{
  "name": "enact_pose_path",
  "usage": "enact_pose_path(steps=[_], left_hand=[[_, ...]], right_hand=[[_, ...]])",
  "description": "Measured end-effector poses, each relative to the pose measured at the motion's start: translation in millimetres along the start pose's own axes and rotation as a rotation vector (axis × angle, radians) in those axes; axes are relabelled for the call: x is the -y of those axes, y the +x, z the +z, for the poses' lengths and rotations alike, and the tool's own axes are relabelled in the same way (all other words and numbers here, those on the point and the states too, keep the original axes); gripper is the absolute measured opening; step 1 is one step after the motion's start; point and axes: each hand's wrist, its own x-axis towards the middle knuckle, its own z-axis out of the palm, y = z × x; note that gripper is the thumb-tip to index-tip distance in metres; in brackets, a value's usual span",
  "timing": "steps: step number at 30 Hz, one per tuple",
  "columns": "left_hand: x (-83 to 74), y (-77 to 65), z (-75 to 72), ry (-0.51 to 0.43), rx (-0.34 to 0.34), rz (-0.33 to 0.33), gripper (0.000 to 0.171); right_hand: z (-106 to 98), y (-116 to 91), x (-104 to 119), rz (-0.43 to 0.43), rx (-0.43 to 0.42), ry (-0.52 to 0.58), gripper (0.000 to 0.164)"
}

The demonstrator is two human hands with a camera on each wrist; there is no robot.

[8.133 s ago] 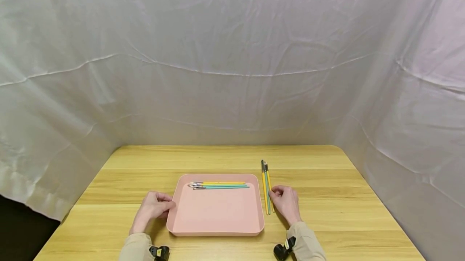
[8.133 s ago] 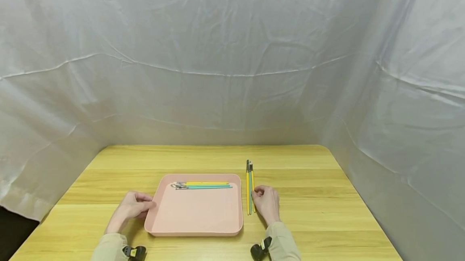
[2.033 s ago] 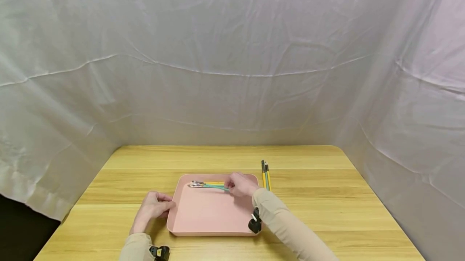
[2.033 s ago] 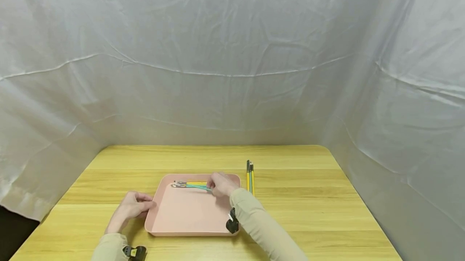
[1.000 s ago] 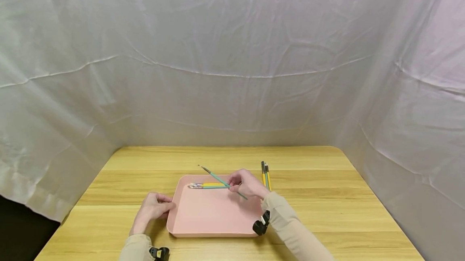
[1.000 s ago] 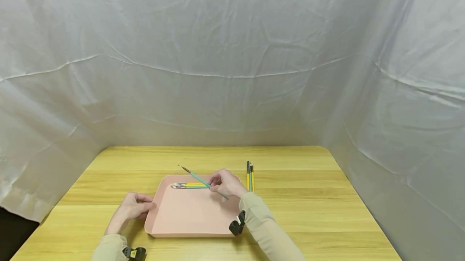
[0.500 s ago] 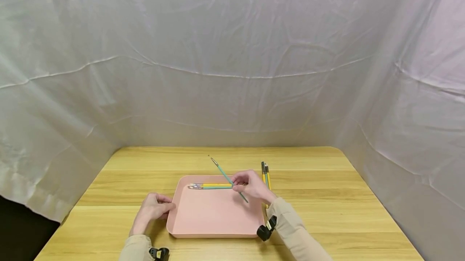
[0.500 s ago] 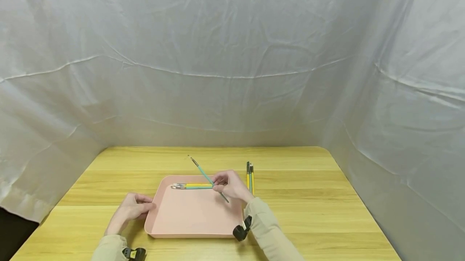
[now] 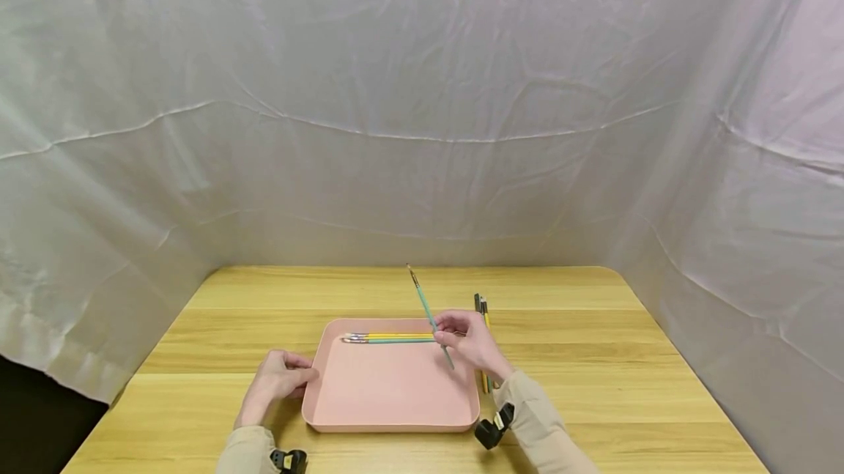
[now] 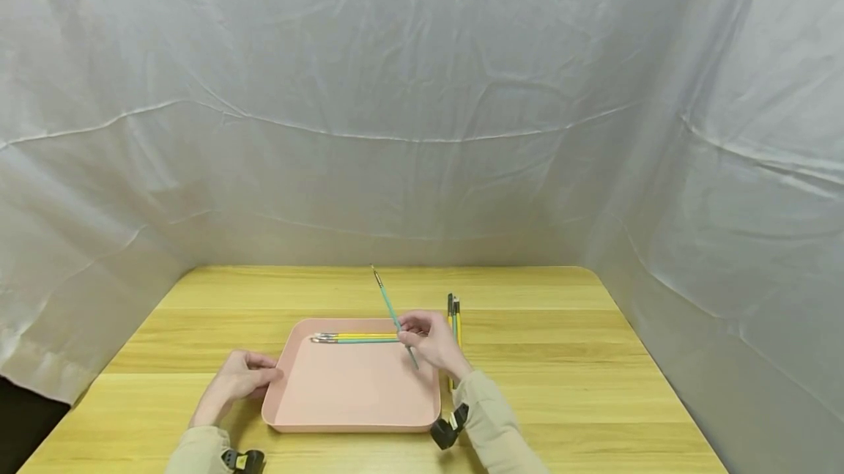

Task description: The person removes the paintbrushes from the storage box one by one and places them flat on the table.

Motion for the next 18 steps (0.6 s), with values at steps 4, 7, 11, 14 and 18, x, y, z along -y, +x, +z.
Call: enact_pose_path(steps=[4, 7, 11, 14, 18], left_hand=[[-0.3, 0.3, 0.0, -0.001, 0.001, 0.002, 0.021], [-1.0, -0.1, -0.2, -0.004, 0.002, 0.004, 0.021], [-1.5, -0.4, -0.5, 0.002, 0.000, 0.006, 0.021], [-1.3, -0.3, -0.5, 0.004, 0.001, 0.002, 0.020], [-1.5, -0.5, -0.3, 0.001, 0.003, -0.002, 0.021]], right_hand=[[-1, -4, -2, 0.007, -0.056, 0.021, 0.021], [-2, -6, -4, 0.033, -0.133, 0.028, 0.022], [-3, -9, -7, 0.058, -0.225, 0.079, 0.026], [-4, -12, -10, 0.048, -0.267, 0.107, 0.028], [-6, -16, -14, 0.045, -0.324, 0.104, 0.027]])
